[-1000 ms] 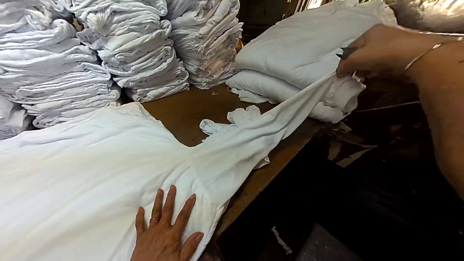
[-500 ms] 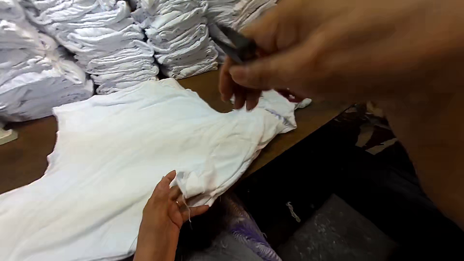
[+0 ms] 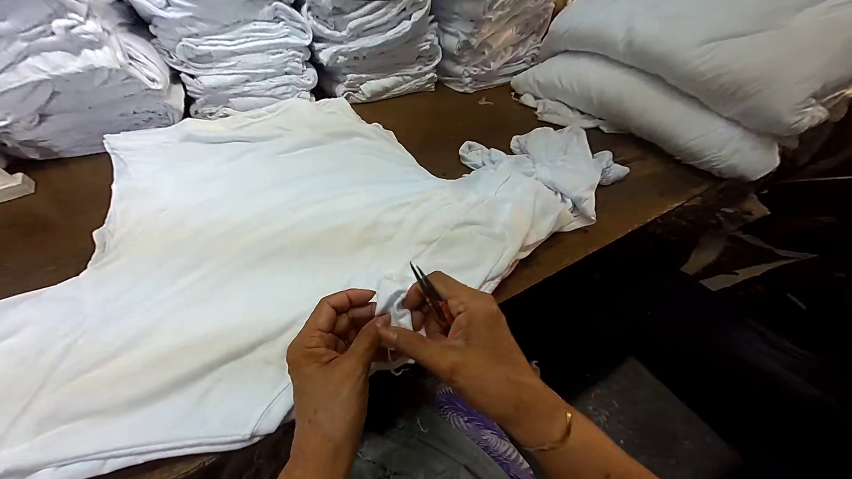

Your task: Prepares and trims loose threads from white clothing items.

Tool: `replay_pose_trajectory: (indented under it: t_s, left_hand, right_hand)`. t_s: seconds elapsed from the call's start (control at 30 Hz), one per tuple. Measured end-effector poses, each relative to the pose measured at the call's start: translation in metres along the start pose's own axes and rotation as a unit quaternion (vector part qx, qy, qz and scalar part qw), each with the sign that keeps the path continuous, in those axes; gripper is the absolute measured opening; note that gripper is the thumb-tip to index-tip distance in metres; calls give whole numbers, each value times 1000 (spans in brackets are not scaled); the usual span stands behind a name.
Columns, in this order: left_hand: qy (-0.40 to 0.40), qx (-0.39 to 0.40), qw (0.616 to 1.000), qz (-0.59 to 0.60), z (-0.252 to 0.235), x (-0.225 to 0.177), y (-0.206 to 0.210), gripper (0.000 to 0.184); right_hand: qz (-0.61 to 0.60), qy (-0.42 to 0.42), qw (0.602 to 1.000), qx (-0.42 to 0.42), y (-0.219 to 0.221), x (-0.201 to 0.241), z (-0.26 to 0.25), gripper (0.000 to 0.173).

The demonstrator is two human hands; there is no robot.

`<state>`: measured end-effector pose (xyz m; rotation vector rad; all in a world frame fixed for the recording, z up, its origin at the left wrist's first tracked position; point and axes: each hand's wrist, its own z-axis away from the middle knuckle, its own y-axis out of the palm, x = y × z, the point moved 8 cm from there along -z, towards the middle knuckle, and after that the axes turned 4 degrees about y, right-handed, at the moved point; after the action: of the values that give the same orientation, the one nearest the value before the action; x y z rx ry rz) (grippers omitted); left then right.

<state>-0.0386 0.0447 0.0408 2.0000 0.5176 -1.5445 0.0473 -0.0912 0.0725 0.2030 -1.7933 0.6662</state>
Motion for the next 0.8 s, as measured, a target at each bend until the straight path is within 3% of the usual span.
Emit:
replay_pose_trajectory:
  t_s: [0.13, 0.3, 0.37, 0.43, 0.5, 0.57, 0.7, 0.8]
  left_hand:
    - [85, 42, 995, -32, 3, -12, 5, 39]
    - [207, 90, 969, -99, 7, -21, 16, 38]
    - [245, 81, 954, -153, 8, -23, 15, 30]
    - [256, 80, 940, -209, 8, -25, 13, 21]
    - [237, 93, 942, -218, 6, -23, 12, 18]
    - [197, 120, 959, -166, 5, -21, 13, 15]
    - [4, 144, 987, 66, 7, -6, 11, 13]
    - [-105, 100, 947, 287, 8, 2, 8, 14]
  right_hand:
    - [-24, -18, 1000, -5, -12, -12, 2, 11]
    - [-135, -7, 991, 9, -22, -18, 14, 7]
    - [-266, 34, 963, 36, -19, -23, 19, 8]
    - [-424, 107, 896, 78, -15, -27, 21, 9]
    - [-503, 148, 845, 108, -14, -27, 20, 9]
    - [-531, 158, 824, 117, -12, -28, 18, 11]
    - [-507, 190, 836, 90, -8, -38, 21, 11]
    - [-496, 213, 837, 83, -5, -46, 26, 8]
